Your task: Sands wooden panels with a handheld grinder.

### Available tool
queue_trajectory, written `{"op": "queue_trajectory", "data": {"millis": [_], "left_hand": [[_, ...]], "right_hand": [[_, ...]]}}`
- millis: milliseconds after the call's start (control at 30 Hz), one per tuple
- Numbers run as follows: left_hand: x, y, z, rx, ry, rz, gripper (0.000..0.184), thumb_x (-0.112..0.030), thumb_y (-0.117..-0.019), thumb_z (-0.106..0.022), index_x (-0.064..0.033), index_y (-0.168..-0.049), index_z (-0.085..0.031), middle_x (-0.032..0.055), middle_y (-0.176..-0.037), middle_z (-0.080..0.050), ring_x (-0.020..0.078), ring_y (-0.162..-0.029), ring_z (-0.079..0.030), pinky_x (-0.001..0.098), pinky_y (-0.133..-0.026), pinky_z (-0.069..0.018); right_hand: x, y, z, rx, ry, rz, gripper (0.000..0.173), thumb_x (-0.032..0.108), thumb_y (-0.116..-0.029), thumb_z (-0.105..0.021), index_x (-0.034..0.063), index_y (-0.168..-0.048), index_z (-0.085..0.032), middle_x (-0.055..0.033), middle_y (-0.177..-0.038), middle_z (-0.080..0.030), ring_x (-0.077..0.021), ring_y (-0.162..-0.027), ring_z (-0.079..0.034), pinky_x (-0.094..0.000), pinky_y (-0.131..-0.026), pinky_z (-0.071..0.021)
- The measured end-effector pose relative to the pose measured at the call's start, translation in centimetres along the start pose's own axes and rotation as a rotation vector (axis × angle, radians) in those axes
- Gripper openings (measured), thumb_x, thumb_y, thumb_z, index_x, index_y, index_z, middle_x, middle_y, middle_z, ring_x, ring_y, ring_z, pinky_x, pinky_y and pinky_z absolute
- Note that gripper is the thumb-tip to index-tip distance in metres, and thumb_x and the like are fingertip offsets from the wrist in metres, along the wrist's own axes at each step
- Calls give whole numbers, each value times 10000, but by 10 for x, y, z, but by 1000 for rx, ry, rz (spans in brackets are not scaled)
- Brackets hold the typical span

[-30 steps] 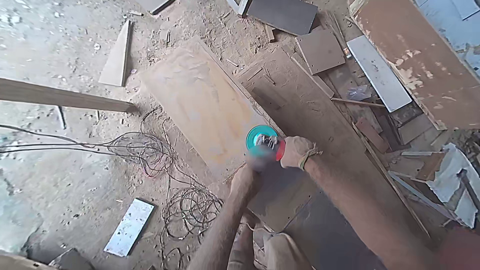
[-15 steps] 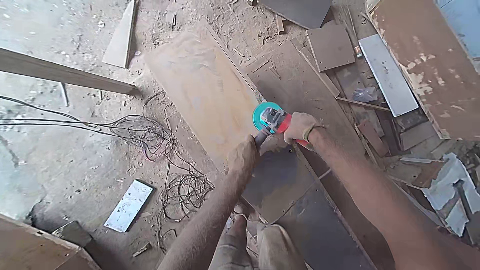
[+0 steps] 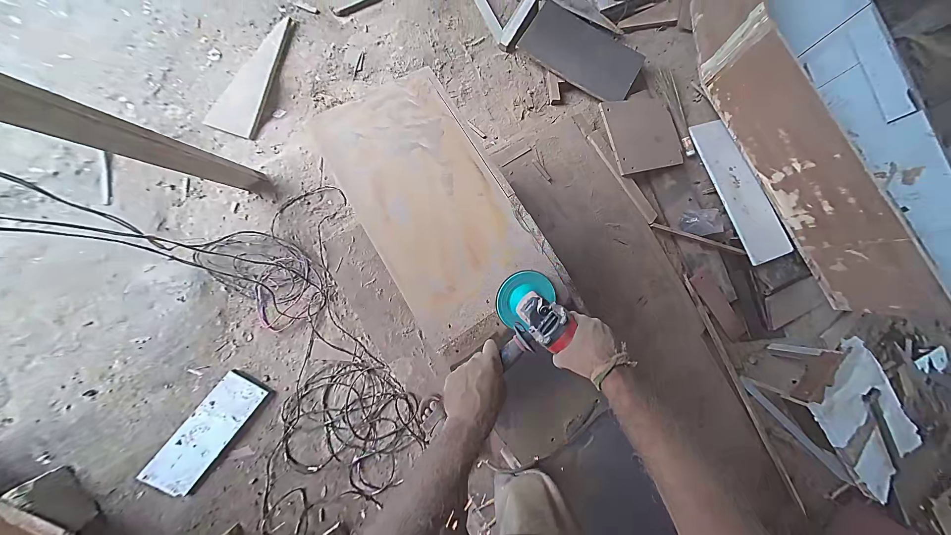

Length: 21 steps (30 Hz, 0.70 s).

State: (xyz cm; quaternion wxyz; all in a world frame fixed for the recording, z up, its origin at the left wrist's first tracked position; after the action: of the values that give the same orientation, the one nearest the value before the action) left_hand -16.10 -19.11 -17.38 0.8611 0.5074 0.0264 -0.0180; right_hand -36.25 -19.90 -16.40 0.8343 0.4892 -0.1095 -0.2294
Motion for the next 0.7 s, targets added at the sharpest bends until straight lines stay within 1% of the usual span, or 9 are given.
{"op": "queue_trajectory", "data": {"millis": [67, 133, 233, 333, 400, 500, 600, 667, 700], "left_hand": [[16, 4, -13, 3, 1, 13, 289, -219, -982, -554, -138, -1257, -590, 121, -1039, -750, 342, -978, -748, 543, -775, -596], [31, 9, -28, 5, 26, 33, 291, -232, -980, -557, -137, -1254, -589, 126, -1032, -747, 337, -971, -749, 541, -778, -598], [57, 16, -45, -14, 86, 93, 280, -239, -990, -562, -140, -1250, -593, 129, -1023, -752, 342, -963, -753, 547, -779, -599], [79, 24, -63, -34, 147, 130, 275, -265, -995, -559, -145, -1239, -599, 126, -1003, -748, 345, -936, -751, 551, -758, -594], [93, 31, -80, -59, 201, 153, 262, -274, -976, -577, -143, -1200, -617, 120, -981, -749, 338, -909, -753, 544, -733, -593], [108, 40, -109, -9, 259, 210, 288, -306, -976, -597, -160, -1222, -628, 107, -1022, -753, 323, -940, -753, 538, -758, -601], [105, 38, -112, 11, 259, 217, 265, -306, -974, -601, -165, -1197, -628, 99, -1016, -751, 317, -935, -752, 528, -752, -600], [89, 31, -92, 3, 242, 176, 262, -267, -966, -591, -163, -1203, -634, 108, -999, -754, 333, -918, -753, 541, -731, -596], [78, 26, -77, 31, 236, 147, 271, -245, -975, -575, -158, -1227, -626, 117, -1015, -753, 342, -932, -752, 550, -741, -594]], "right_hand": [[9, 7, -14, 16, 6, 28, 772, 413, -685, -862, 107, -1352, -624, -137, -1240, -716, -313, -1156, -697, -552, -968, -563], [18, 9, -28, 15, 48, 60, 761, 418, -677, -848, 120, -1342, -627, -131, -1215, -726, -315, -1127, -709, -560, -939, -576], [42, 20, -40, 34, 117, 100, 742, 423, -702, -826, 120, -1345, -609, -134, -1190, -730, -316, -1104, -717, -558, -913, -583], [65, 32, -48, 57, 196, 140, 710, 415, -728, -805, 110, -1337, -605, -137, -1172, -730, -314, -1104, -717, -542, -909, -583], [77, 38, -61, 86, 252, 170, 704, 419, -744, -795, 106, -1342, -595, -138, -1180, -726, -310, -1108, -716, -539, -908, -586], [87, 45, -84, 122, 315, 227, 703, 421, -752, -776, 84, -1341, -591, -141, -1198, -712, -308, -1115, -708, -530, -905, -585], [87, 44, -84, 119, 331, 223, 692, 434, -740, -779, 81, -1309, -606, -141, -1185, -713, -305, -1099, -712, -528, -882, -590], [76, 37, -66, 102, 305, 145, 727, 440, -731, -797, 93, -1340, -602, -143, -1194, -719, -318, -1109, -713, -542, -899, -588], [68, 33, -54, 85, 286, 100, 734, 440, -728, -805, 105, -1349, -606, -141, -1192, -727, -320, -1107, -716, -549, -905, -587]]}}
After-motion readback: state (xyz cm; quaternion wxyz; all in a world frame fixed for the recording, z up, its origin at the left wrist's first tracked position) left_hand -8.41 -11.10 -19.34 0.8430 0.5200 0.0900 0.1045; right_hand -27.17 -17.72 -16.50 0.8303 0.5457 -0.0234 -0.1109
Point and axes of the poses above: each hand's wrist, its own y-axis away from the middle knuckle, its own z-axis out of the back of the hand, x = y × z, the point moved 5 cm from there along -y, towards the middle knuckle
